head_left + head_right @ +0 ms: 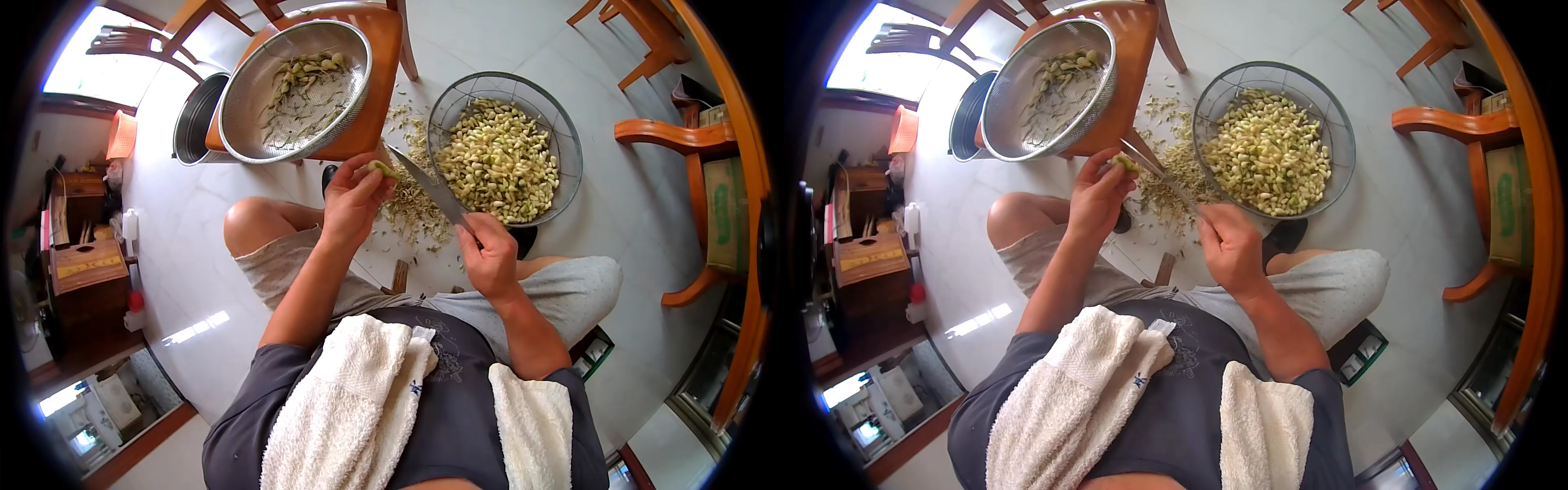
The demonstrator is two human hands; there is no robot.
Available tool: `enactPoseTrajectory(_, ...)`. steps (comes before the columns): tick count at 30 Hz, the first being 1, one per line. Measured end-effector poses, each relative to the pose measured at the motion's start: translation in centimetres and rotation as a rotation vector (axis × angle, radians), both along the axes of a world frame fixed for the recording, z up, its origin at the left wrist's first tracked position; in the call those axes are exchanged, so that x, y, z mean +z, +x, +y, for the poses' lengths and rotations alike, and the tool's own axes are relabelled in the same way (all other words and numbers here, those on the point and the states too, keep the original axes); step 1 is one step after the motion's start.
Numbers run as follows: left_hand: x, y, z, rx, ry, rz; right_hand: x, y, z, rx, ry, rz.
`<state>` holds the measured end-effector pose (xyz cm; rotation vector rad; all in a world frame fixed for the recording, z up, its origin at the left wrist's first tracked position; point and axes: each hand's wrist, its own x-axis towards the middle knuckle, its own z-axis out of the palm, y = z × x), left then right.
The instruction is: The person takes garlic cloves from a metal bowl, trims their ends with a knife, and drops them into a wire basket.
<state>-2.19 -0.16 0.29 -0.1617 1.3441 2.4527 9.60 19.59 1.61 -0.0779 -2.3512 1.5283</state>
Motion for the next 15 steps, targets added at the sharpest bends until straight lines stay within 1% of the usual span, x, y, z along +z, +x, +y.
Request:
enactPoseTrajectory(5,-0.4,0.4,0.7,0.053,-0.169,0.094,-0.8,0.3,-0.1,-0.002,0.022,-0.004)
enactPoseTrajectory(11,-0.4,0.9,1.4,0.108,-0.216,0.124,-0.8,0.2,-0.2,-0.006,0.079,-0.034)
enactPoseTrajectory(15,-0.1,1.1,1.4,0.094,-0.240,0.145,-0.4,0.2,-0.5,-0.004,0.115,-0.058)
